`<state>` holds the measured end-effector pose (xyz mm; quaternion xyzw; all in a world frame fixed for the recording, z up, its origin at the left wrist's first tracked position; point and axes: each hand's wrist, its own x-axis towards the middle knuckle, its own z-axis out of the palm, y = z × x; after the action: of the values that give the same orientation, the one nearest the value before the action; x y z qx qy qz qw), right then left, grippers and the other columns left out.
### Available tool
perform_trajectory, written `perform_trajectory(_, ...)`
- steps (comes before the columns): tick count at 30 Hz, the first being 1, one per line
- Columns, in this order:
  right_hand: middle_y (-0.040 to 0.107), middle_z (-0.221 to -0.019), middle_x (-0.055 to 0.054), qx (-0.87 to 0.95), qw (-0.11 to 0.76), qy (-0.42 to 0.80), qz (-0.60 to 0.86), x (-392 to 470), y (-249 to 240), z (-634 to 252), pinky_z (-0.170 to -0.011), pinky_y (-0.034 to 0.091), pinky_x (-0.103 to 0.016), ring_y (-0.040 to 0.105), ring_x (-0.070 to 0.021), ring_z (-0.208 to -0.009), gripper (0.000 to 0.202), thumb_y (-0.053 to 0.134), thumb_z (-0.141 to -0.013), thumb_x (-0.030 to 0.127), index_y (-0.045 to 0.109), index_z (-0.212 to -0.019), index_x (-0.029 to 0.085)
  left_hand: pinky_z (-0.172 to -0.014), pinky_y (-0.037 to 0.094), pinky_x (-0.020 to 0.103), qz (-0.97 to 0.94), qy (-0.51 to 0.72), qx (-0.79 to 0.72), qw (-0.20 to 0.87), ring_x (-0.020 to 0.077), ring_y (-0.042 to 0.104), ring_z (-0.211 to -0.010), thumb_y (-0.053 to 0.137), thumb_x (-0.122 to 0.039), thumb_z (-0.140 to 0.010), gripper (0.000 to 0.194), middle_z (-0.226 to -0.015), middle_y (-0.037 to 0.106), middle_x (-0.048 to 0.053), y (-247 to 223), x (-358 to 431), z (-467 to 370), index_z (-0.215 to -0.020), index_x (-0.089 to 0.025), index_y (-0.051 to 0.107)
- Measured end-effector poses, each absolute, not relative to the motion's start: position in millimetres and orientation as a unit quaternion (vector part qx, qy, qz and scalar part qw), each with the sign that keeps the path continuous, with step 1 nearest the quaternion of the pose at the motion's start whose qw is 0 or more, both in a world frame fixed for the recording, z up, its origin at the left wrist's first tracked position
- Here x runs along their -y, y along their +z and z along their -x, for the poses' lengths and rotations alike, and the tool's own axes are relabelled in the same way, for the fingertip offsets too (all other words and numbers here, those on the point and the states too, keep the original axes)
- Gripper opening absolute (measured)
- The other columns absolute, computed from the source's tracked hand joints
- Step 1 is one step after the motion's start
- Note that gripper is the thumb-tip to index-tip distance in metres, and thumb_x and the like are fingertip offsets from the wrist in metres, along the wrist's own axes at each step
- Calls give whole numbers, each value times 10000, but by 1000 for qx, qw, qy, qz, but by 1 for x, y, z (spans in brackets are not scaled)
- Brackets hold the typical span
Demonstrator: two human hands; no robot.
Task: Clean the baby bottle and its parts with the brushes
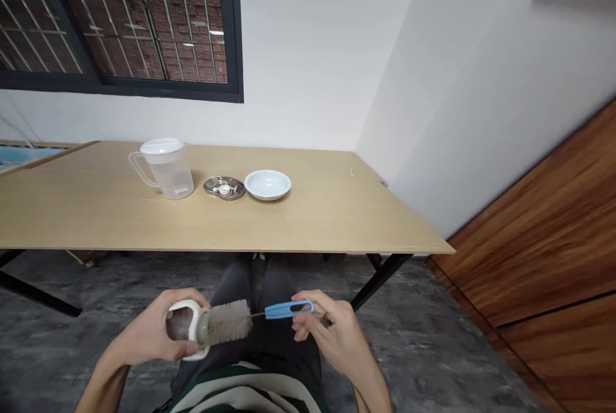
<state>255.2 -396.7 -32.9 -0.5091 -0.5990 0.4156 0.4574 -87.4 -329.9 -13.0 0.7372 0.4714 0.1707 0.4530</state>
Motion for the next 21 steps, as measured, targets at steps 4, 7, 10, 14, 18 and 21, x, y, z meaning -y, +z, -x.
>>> perform_trajectory(4, 669, -639, -18, 646, 425, 358, 523, 401, -30, -255, -479, 499, -236, 633, -146, -493, 281, 524, -958, 436, 658, -948, 189, -591, 389, 225, -730, 162, -448, 490, 149, 500, -685, 744, -194, -587, 426, -788, 590, -6, -17, 327, 90, -1004, -158, 663)
perform_trajectory(7, 537, -473, 18, 666, 379, 290, 573, 400, -23, -251, -447, 398, -227, 522, -113, -413, 427, 469, -977, 456, 601, -667, 193, -580, 382, 222, -734, 170, -448, 482, 139, 490, -670, 730, -187, -601, 433, -813, 603, -2, -16, 327, 87, -1025, -155, 646)
perform_trajectory(10, 478, -414, 19, 657, 348, 278, 608, 397, -18, -249, -476, 375, -237, 487, -111, -412, 545, 420, -989, 499, 534, -551, 194, -584, 384, 224, -737, 171, -458, 466, 138, 486, -670, 730, -193, -621, 430, -826, 611, -1, -15, 329, 84, -1040, -160, 637)
perform_trajectory(14, 646, -668, -10, 612, 382, 373, 583, 394, -21, -251, -536, 452, -240, 586, -140, -583, 370, 528, -948, 505, 691, -1029, 183, -591, 397, 231, -734, 169, -480, 451, 145, 488, -676, 734, -217, -636, 432, -831, 607, 4, -15, 329, 86, -1051, -157, 631)
perform_trajectory(18, 697, -862, -45, 568, 443, 468, 512, 393, -33, -256, -680, 558, -302, 658, -169, -736, 434, 649, -888, 463, 621, -1234, 203, -622, 398, 238, -731, 165, -480, 456, 151, 487, -703, 739, -224, -644, 423, -852, 601, 10, -14, 328, 91, -1048, -156, 634)
perform_trajectory(21, 728, -845, -66, 549, 469, 502, 478, 394, -35, -258, -752, 569, -341, 704, -198, -779, 341, 688, -865, 439, 669, -1086, 180, -638, 390, 241, -733, 162, -449, 484, 156, 487, -721, 750, -240, -645, 404, -824, 589, 6, -13, 327, 93, -1022, -151, 635)
